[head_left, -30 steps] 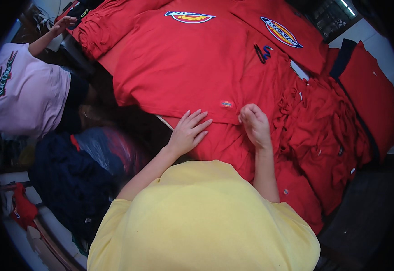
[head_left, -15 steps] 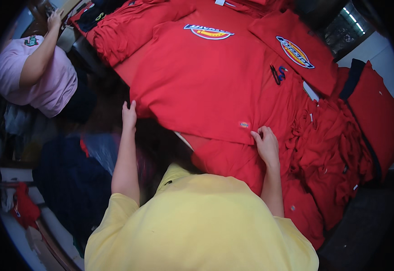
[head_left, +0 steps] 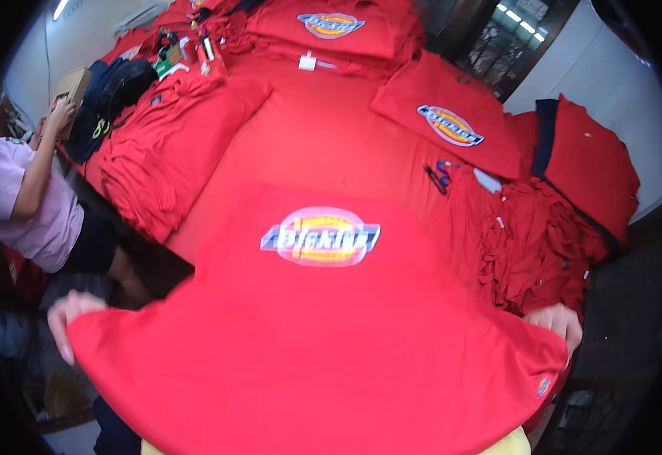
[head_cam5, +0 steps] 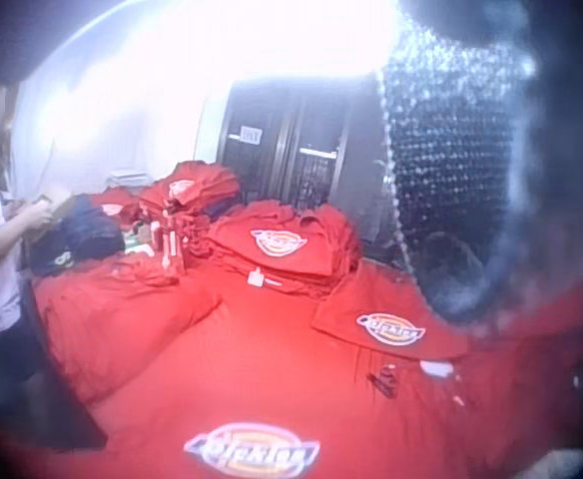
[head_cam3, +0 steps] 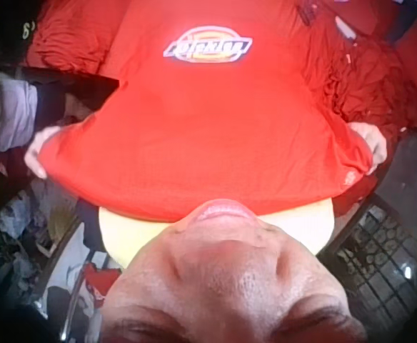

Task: The person picks up red shirts from a large pile, smooths them out on a table, and folds them one by one.

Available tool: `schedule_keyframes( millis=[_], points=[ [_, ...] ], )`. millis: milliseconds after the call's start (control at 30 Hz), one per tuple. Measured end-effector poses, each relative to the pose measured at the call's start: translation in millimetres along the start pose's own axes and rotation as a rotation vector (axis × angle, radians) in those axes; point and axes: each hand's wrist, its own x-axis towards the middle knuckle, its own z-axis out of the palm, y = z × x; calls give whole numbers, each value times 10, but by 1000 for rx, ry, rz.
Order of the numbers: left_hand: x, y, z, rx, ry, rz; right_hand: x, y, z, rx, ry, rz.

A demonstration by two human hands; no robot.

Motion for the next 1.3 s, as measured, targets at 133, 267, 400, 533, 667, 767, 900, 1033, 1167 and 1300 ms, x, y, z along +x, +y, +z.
schedule_keyframes(
  millis=[133, 267, 400, 533, 667, 767, 900, 1033, 1167, 1300],
  points=[
    [2064, -620, 123, 649, 76, 202, 614, 638, -753, -875, 798, 144],
    [2712, -1165, -595, 816, -45, -99, 989, 1546, -1197, -1241, 719, 489],
    [1943, -1882, -788, 1358, -398, -280, 21, 2013, -726, -1208, 592, 751],
    [1152, -2135, -1208, 1534, -353, -424, -703, 2459, -197, -1172, 663, 1026],
    [964, -1900, -1133, 1176, -102, -581, -484, 2617, 93, -1302, 797, 903],
    [987, -1832, -988, 1202, -208, -534, -186, 2758, 168, -1397, 677, 777],
    [1016, -1973, -1003, 1806, -399, -211, 69, 2981, -57, -1436, 434, 782],
    [1016, -2139, -1105, 1625, -504, -65, 108, 3057, -244, -1386, 261, 914],
    [1017, -2087, -1094, 1658, -450, 36, -115, 2903, -264, -1356, 324, 935],
    [995, -1745, -854, 1417, -621, -267, -203, 2299, -6, -891, 413, 1100]
  ],
)
